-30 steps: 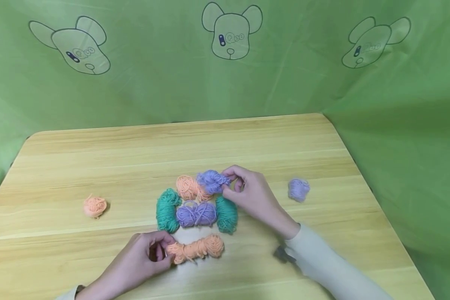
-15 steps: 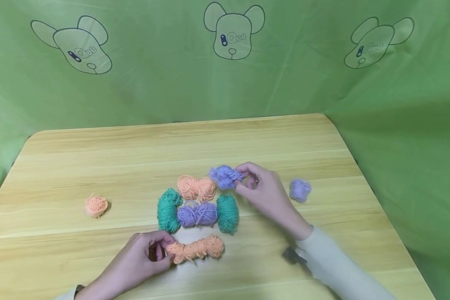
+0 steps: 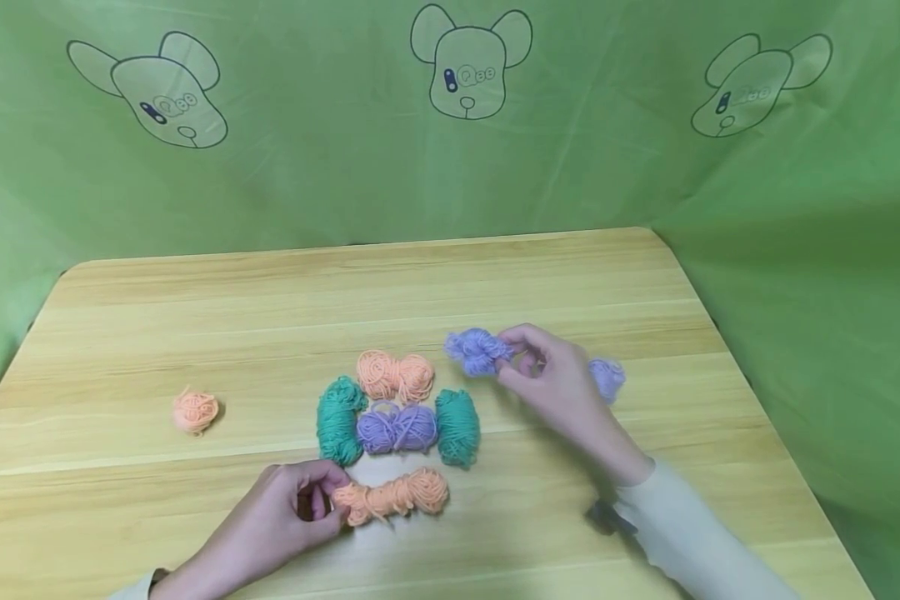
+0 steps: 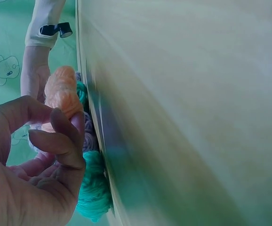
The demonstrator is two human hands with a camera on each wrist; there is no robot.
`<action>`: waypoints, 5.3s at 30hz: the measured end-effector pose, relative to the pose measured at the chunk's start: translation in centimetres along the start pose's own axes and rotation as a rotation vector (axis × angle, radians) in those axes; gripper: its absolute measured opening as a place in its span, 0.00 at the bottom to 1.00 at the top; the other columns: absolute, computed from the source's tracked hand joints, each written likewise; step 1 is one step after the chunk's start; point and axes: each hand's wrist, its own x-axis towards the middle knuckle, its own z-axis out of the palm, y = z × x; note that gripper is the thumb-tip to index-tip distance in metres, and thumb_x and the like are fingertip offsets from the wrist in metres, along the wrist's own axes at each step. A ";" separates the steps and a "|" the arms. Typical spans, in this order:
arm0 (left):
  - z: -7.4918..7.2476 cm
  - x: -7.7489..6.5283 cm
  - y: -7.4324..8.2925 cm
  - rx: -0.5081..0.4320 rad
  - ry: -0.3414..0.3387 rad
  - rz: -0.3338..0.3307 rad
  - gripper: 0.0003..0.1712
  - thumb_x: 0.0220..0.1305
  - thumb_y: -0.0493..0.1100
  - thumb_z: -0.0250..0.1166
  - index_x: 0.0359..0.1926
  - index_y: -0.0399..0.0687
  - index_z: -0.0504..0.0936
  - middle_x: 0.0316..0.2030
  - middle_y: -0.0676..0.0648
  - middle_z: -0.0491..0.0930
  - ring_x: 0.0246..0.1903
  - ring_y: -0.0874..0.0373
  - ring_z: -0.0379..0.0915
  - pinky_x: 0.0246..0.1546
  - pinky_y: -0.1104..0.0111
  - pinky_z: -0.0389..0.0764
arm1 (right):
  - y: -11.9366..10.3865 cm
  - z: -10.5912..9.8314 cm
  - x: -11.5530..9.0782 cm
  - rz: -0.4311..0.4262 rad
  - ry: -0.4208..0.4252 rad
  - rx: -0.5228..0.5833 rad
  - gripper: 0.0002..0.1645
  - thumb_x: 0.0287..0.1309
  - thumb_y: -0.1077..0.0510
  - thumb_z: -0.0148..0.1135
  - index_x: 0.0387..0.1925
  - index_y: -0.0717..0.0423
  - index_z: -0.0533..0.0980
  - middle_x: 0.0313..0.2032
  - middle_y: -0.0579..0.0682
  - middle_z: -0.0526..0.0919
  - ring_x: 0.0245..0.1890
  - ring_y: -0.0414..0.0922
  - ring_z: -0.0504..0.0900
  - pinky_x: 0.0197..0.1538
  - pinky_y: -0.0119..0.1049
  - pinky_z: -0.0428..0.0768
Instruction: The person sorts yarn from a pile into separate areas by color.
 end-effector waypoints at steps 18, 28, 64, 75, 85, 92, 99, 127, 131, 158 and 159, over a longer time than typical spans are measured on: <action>-0.2 0.0 -0.2 -0.007 0.006 0.002 0.13 0.57 0.30 0.77 0.39 0.49 0.88 0.26 0.64 0.80 0.24 0.71 0.72 0.24 0.72 0.78 | 1.5 -2.3 -1.1 0.054 0.089 -0.061 0.19 0.65 0.67 0.74 0.56 0.61 0.84 0.31 0.51 0.80 0.27 0.42 0.74 0.25 0.28 0.74; -0.1 -0.1 -0.3 -0.018 0.016 0.009 0.13 0.57 0.30 0.77 0.39 0.50 0.88 0.27 0.64 0.81 0.24 0.71 0.72 0.24 0.72 0.78 | 2.6 -3.7 -1.7 0.073 0.128 -0.079 0.16 0.67 0.66 0.73 0.55 0.62 0.84 0.31 0.52 0.81 0.26 0.40 0.75 0.25 0.28 0.74; -0.6 0.2 0.4 -0.027 0.025 -0.007 0.14 0.56 0.29 0.77 0.42 0.47 0.90 0.27 0.62 0.81 0.25 0.68 0.74 0.26 0.71 0.80 | 5.3 -6.6 -5.5 0.148 0.128 -0.224 0.14 0.70 0.61 0.74 0.53 0.61 0.84 0.33 0.53 0.81 0.27 0.42 0.76 0.24 0.31 0.76; -0.6 0.3 0.5 -0.039 0.044 0.009 0.13 0.57 0.30 0.78 0.43 0.45 0.91 0.28 0.62 0.82 0.25 0.68 0.75 0.27 0.71 0.81 | 5.9 -6.9 -6.2 0.165 0.114 -0.310 0.15 0.68 0.59 0.74 0.52 0.61 0.85 0.32 0.50 0.80 0.27 0.41 0.74 0.26 0.31 0.74; -1.2 0.1 1.2 -0.055 0.070 0.036 0.13 0.59 0.31 0.78 0.45 0.46 0.91 0.25 0.62 0.81 0.23 0.67 0.75 0.26 0.70 0.81 | 6.3 -7.4 -5.9 0.193 0.061 -0.357 0.18 0.68 0.58 0.72 0.55 0.63 0.83 0.33 0.50 0.81 0.30 0.41 0.75 0.28 0.31 0.75; -2.0 0.3 1.5 -0.048 0.125 0.075 0.13 0.61 0.31 0.78 0.46 0.48 0.92 0.24 0.61 0.80 0.23 0.66 0.75 0.24 0.69 0.80 | 6.5 -7.4 -5.8 0.221 0.035 -0.374 0.18 0.68 0.58 0.71 0.55 0.63 0.82 0.35 0.50 0.81 0.31 0.40 0.75 0.31 0.30 0.75; -2.8 0.7 1.5 -0.039 0.171 0.067 0.13 0.61 0.31 0.78 0.47 0.44 0.92 0.23 0.61 0.80 0.22 0.66 0.75 0.21 0.69 0.80 | 6.7 -7.4 -5.7 0.239 0.009 -0.374 0.20 0.68 0.57 0.73 0.56 0.63 0.80 0.38 0.51 0.82 0.33 0.40 0.76 0.32 0.30 0.76; -7.6 1.6 0.4 -0.094 0.376 -0.077 0.10 0.64 0.30 0.75 0.45 0.38 0.87 0.28 0.47 0.82 0.28 0.55 0.78 0.25 0.70 0.80 | 6.9 -7.4 -5.7 0.165 0.011 -0.381 0.23 0.69 0.57 0.75 0.58 0.63 0.78 0.39 0.51 0.80 0.33 0.39 0.76 0.32 0.31 0.77; -7.9 1.6 0.2 -0.109 0.393 -0.088 0.10 0.64 0.28 0.74 0.45 0.37 0.86 0.29 0.45 0.82 0.28 0.55 0.78 0.25 0.70 0.81 | 6.5 -7.4 -5.6 0.168 0.021 -0.369 0.23 0.70 0.55 0.75 0.59 0.64 0.78 0.40 0.52 0.80 0.34 0.40 0.76 0.32 0.31 0.76; -9.5 0.4 -1.4 -0.097 0.560 -0.154 0.13 0.63 0.30 0.77 0.47 0.39 0.88 0.29 0.46 0.78 0.25 0.59 0.71 0.18 0.73 0.72 | 3.7 -5.2 -3.2 0.061 0.110 -0.251 0.16 0.73 0.60 0.70 0.58 0.62 0.81 0.43 0.53 0.77 0.38 0.43 0.76 0.37 0.24 0.75; -9.6 0.4 -1.5 -0.092 0.569 -0.148 0.13 0.62 0.30 0.77 0.47 0.39 0.88 0.30 0.46 0.78 0.26 0.59 0.71 0.19 0.74 0.73 | 3.5 -5.0 -3.1 0.054 0.107 -0.252 0.16 0.73 0.60 0.70 0.58 0.61 0.81 0.42 0.53 0.77 0.37 0.43 0.76 0.36 0.25 0.75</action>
